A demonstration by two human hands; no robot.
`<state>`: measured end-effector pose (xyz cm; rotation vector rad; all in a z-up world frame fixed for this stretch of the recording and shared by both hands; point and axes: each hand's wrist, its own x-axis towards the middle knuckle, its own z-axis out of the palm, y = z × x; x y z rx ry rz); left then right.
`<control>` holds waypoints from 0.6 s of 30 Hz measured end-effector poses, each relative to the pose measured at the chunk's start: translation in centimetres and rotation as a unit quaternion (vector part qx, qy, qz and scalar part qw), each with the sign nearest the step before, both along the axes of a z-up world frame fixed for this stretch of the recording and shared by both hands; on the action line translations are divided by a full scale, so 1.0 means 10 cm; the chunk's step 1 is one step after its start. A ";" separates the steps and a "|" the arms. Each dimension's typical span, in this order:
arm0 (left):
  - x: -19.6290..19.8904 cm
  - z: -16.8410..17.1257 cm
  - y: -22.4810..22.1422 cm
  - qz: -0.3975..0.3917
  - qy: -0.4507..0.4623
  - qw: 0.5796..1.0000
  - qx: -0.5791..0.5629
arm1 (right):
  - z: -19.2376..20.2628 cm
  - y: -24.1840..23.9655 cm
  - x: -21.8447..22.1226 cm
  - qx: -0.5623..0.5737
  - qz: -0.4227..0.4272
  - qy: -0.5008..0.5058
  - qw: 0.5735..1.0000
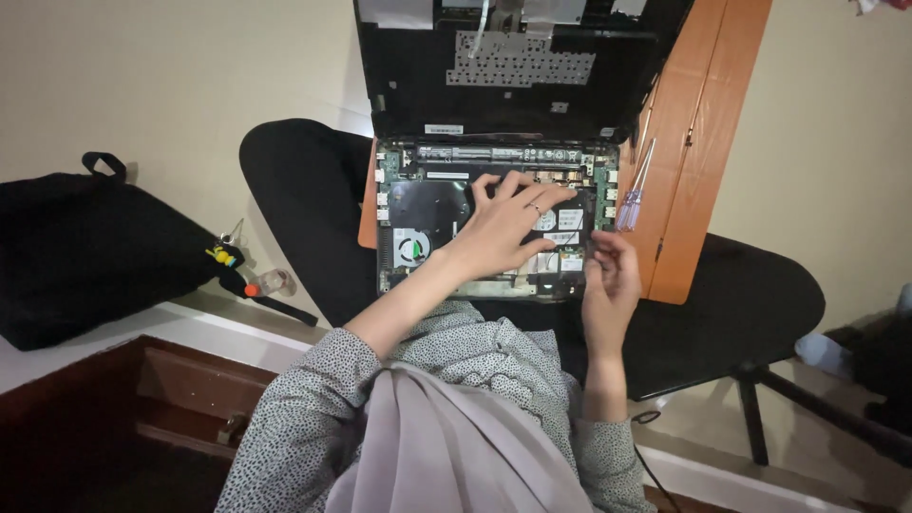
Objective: Inspecting and manipulating internal components of a laptop using a screwdriver and hands.
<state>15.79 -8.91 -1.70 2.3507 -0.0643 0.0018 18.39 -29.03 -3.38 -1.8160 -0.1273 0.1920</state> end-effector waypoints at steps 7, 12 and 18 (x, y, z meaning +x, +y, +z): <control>-0.02 -0.10 -0.03 -0.005 -0.043 0.998 0.040 | 0.13 -0.06 0.07 -0.219 0.159 -0.103 0.957; -0.04 -0.22 -0.07 0.010 -0.065 0.995 0.076 | 0.03 -0.01 0.04 -0.240 0.164 -0.142 0.946; -0.02 -0.19 -0.05 0.019 -0.090 0.993 0.070 | 0.04 0.01 0.09 -0.217 0.140 -0.092 0.962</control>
